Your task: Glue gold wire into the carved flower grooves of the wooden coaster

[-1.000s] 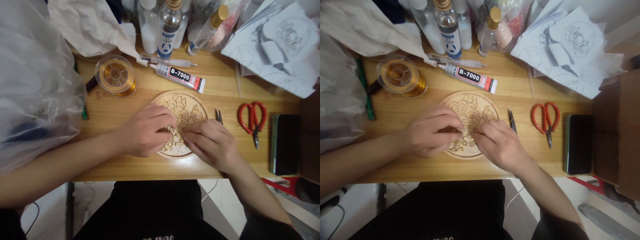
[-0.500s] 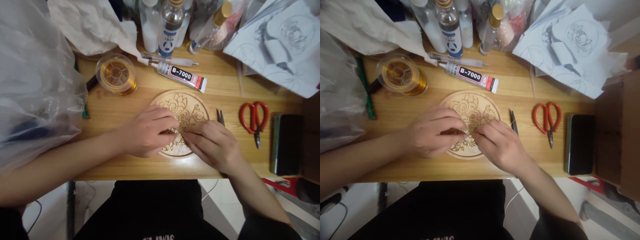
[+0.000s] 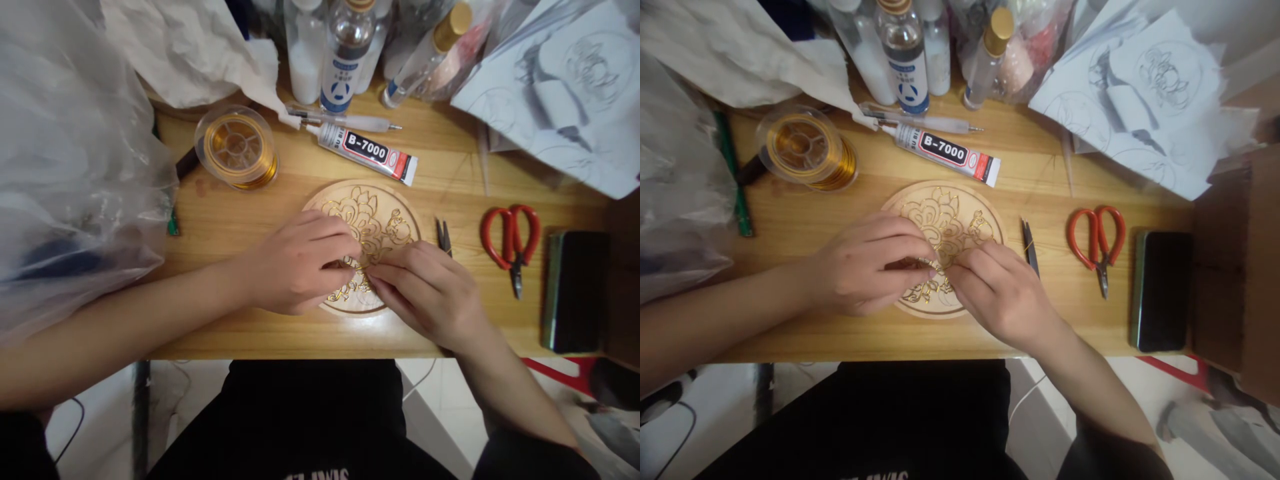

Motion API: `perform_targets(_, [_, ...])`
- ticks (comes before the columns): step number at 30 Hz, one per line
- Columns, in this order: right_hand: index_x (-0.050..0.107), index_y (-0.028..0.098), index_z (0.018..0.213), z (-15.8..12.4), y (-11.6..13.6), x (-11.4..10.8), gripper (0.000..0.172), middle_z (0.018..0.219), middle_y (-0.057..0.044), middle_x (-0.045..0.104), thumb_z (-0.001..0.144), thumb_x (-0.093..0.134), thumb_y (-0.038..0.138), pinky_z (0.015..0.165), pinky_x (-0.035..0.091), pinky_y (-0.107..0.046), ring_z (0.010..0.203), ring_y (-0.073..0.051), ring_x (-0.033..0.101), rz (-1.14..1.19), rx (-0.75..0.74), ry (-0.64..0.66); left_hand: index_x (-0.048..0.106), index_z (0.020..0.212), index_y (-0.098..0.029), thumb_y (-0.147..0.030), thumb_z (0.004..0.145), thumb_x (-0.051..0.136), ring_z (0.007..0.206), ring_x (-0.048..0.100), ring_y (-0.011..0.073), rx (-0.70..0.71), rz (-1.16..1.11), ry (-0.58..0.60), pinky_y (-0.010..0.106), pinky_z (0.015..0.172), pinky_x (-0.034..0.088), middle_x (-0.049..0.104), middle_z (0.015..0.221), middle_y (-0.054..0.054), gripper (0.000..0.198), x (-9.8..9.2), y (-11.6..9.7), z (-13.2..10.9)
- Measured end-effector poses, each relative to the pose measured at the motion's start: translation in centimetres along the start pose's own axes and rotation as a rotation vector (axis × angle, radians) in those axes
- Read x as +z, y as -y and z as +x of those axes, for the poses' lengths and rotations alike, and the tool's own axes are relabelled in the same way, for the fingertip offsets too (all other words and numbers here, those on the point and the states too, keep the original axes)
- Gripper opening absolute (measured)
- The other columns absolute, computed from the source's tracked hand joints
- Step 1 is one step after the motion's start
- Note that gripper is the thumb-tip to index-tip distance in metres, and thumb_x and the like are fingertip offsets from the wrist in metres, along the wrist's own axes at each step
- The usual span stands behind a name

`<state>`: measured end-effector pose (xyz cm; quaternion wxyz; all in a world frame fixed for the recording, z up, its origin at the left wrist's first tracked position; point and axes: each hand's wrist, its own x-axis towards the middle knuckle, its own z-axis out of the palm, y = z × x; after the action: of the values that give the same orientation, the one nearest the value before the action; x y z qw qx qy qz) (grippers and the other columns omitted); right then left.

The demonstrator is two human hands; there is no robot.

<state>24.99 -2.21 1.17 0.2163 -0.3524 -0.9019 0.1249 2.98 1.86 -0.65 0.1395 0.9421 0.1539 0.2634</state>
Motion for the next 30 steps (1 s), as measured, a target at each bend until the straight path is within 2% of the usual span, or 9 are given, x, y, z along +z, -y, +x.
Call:
perform_targets(8, [0.062, 0.015, 0.092, -0.3, -0.3, -0.4, 0.014, 0.083, -0.007, 0.065, 0.079, 0.063, 0.01, 0.066, 0.051, -0.033, 0.076, -0.018, 0.06, 0.049, 0.014, -0.035, 0.061, 0.086, -0.013, -0.008, 0.08, 0.05, 0.088, 0.055, 0.0206, -0.026, -0.037, -0.077, 0.036, 0.076, 0.047, 0.065, 0.089, 0.008, 0.014, -0.2, 0.0, 0.0])
perform_targets(14, [0.062, 0.018, 0.091, 0.4, 0.2, -1.0, 0.013, 0.081, -0.005, 0.064, 0.08, 0.061, 0.011, 0.064, 0.052, -0.031, 0.074, -0.015, 0.061, 0.148, 0.029, -0.132, 0.06, 0.09, -0.015, -0.023, 0.083, 0.057, 0.082, 0.056, 0.0199, 0.0, 0.118, -0.137, 0.035, 0.074, 0.044, 0.065, 0.084, 0.004, 0.011, 0.1, -0.3, -0.1])
perform_targets(20, [0.062, 0.015, 0.087, 1.7, 1.6, -1.7, 0.008, 0.078, -0.007, 0.064, 0.08, 0.061, 0.01, 0.063, 0.052, -0.03, 0.072, -0.015, 0.06, 0.065, 0.005, -0.135, 0.061, 0.078, -0.016, -0.024, 0.083, 0.056, 0.074, 0.054, 0.0167, 0.018, 0.162, -0.17, 0.032, 0.069, 0.042, 0.064, 0.074, 0.002, 0.01, 0.0, -0.7, 0.0])
perform_targets(26, [0.064, 0.014, 0.087, 2.4, 2.3, -1.6, 0.009, 0.075, -0.005, 0.064, 0.079, 0.06, 0.011, 0.062, 0.05, -0.03, 0.07, -0.016, 0.06, -0.014, -0.004, -0.144, 0.059, 0.067, -0.018, -0.023, 0.085, 0.053, 0.067, 0.051, 0.0142, -0.038, 0.203, -0.264, 0.031, 0.065, 0.037, 0.061, 0.068, 0.001, 0.019, 0.0, -0.6, -0.1])
perform_targets(30, [0.065, 0.015, 0.086, 2.5, 2.6, -1.6, 0.009, 0.074, -0.005, 0.064, 0.08, 0.06, 0.011, 0.061, 0.05, -0.03, 0.069, -0.016, 0.059, -0.031, -0.016, -0.145, 0.059, 0.066, -0.018, -0.025, 0.085, 0.052, 0.066, 0.05, 0.0144, -0.07, 0.21, -0.267, 0.031, 0.064, 0.036, 0.06, 0.066, 0.001, 0.022, 0.1, -0.7, -0.1])
